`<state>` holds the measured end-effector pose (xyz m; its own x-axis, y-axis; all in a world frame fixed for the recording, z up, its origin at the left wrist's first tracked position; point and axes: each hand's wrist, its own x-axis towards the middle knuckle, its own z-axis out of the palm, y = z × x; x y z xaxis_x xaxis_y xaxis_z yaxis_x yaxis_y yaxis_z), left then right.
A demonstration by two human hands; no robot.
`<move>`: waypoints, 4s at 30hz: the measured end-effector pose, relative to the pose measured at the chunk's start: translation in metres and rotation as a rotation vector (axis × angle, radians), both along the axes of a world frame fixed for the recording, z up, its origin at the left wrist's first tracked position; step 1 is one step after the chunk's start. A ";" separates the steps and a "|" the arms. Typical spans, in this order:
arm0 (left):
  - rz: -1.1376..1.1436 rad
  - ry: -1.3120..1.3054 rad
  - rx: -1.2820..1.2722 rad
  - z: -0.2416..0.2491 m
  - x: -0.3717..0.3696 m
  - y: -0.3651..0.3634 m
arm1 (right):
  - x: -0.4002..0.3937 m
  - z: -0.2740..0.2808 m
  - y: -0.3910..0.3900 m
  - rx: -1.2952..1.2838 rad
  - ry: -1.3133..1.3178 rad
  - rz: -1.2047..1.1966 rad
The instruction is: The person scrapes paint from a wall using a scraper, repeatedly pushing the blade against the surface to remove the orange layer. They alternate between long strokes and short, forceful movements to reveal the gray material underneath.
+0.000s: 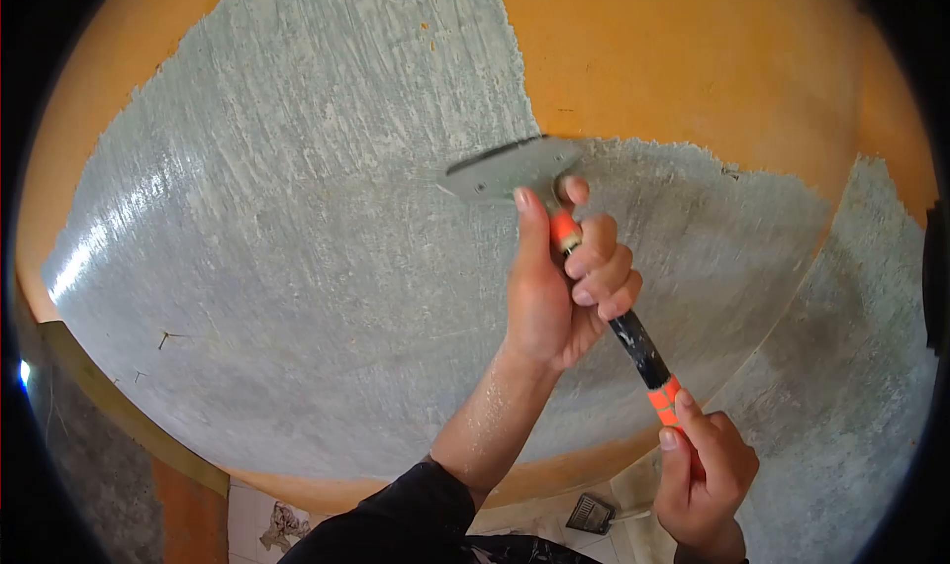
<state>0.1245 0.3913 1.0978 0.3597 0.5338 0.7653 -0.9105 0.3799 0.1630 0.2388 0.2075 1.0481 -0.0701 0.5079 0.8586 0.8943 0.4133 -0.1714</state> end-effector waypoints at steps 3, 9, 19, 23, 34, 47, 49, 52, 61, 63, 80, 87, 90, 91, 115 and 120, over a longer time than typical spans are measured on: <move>0.023 0.025 -0.005 0.005 -0.005 0.000 | -0.007 0.006 0.008 0.035 0.040 0.007; -0.015 0.037 0.010 -0.004 -0.002 0.000 | -0.006 0.000 -0.002 0.006 0.051 0.026; 0.039 0.044 -0.026 0.002 0.002 -0.006 | -0.003 0.002 -0.002 -0.003 0.079 0.027; 0.073 0.045 -0.046 0.004 0.004 -0.006 | -0.001 0.003 -0.002 -0.020 0.081 0.025; 0.112 -0.003 -0.059 0.012 0.008 -0.007 | 0.001 0.012 -0.002 -0.026 0.060 0.022; 0.102 -0.039 -0.048 0.022 0.008 -0.004 | -0.001 0.019 0.002 0.001 0.056 0.031; 0.109 -0.034 -0.044 0.024 0.007 -0.004 | -0.002 0.020 0.004 0.009 0.068 0.040; 0.142 -0.005 -0.065 0.031 0.005 -0.005 | -0.005 0.022 0.003 0.000 0.097 0.038; 0.117 -0.032 -0.010 0.039 0.004 0.001 | -0.010 0.032 0.007 0.031 0.111 0.039; 0.112 -0.030 -0.019 0.041 0.003 0.000 | -0.010 0.036 0.006 0.042 0.110 0.041; 0.061 0.079 -0.081 0.009 0.001 -0.014 | -0.009 0.014 -0.010 0.002 0.115 0.004; 0.112 0.068 -0.046 0.014 -0.005 -0.010 | -0.013 0.016 -0.005 0.010 0.101 -0.012; 0.064 0.034 -0.012 0.017 -0.005 -0.006 | -0.014 0.021 -0.004 0.011 0.062 -0.016; 0.063 0.025 -0.003 0.019 -0.004 -0.005 | -0.012 0.023 -0.004 -0.001 0.054 -0.018; 0.115 -0.048 0.064 0.073 -0.005 0.005 | -0.012 0.063 0.014 0.116 0.059 0.016; 0.124 -0.031 0.041 0.071 -0.001 0.002 | 0.000 0.061 0.015 0.125 0.013 0.013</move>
<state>0.1237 0.3932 1.1690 0.2685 0.5407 0.7972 -0.9550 0.2576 0.1469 0.2391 0.2228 1.1093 -0.0650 0.3955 0.9162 0.8867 0.4440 -0.1288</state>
